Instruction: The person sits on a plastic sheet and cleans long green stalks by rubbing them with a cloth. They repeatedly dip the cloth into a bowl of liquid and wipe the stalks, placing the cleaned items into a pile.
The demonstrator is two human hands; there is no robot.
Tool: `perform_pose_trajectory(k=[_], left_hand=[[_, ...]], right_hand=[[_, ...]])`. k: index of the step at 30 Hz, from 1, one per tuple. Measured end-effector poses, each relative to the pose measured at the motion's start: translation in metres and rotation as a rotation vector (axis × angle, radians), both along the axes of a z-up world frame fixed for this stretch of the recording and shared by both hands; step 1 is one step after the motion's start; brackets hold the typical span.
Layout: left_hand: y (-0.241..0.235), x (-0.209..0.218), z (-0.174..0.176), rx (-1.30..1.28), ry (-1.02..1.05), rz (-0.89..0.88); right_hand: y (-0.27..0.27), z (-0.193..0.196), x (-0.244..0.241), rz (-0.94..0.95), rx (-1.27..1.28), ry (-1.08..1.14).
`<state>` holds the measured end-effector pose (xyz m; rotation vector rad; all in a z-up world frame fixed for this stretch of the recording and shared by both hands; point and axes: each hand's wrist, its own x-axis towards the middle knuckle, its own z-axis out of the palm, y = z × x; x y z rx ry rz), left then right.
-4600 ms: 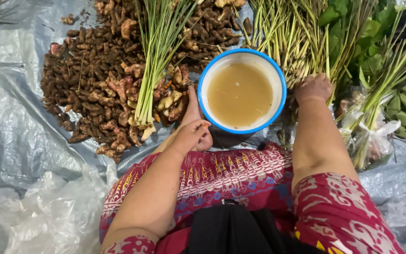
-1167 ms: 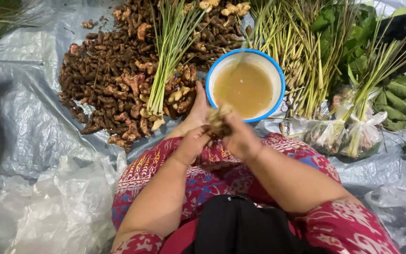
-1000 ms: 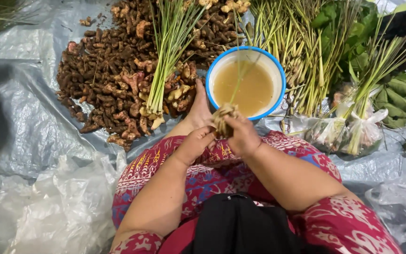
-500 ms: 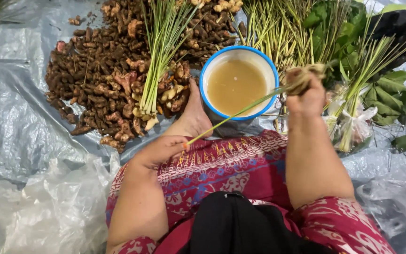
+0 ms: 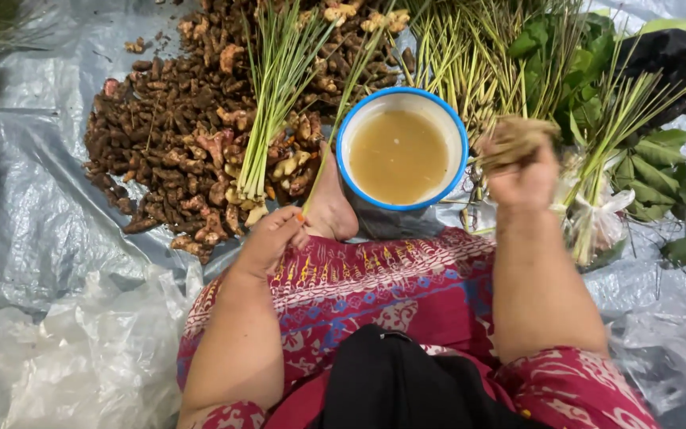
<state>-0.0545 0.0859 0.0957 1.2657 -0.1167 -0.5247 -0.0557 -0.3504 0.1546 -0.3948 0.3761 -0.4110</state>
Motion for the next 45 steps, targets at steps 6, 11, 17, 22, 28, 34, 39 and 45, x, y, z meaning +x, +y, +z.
perform_pose_trajectory(k=[6, 11, 17, 22, 28, 34, 39, 45], left_hand=[[-0.047, -0.017, 0.012, -0.057, 0.024, 0.024], [-0.067, -0.029, 0.023, -0.016, 0.131, -0.102], [-0.058, -0.033, 0.004, 0.011, 0.076, -0.312], [-0.035, -0.029, 0.01, 0.026, 0.095, -0.404], [-0.005, -0.023, 0.012, 0.025, 0.126, -0.481], [0.013, -0.01, 0.063, 0.153, 0.179, -0.544], [0.016, -0.005, 0.064, 0.032, 0.234, -0.449], [0.0, -0.007, 0.054, -0.087, 0.274, -0.306]], right_hand=[[0.151, 0.055, -0.023, 0.457, -0.13, 0.267], [0.197, -0.043, -0.039, 0.569, -0.154, 0.19], [0.146, -0.017, -0.006, 0.245, -0.219, 0.301], [0.102, 0.024, -0.004, 0.034, 0.004, 0.284], [0.009, 0.014, 0.009, -0.241, 0.276, 0.121], [-0.016, 0.075, -0.011, -0.568, 0.306, 0.246], [-0.039, 0.048, -0.021, -0.676, 0.233, 0.309], [0.001, 0.053, -0.008, -0.427, 0.218, 0.357]])
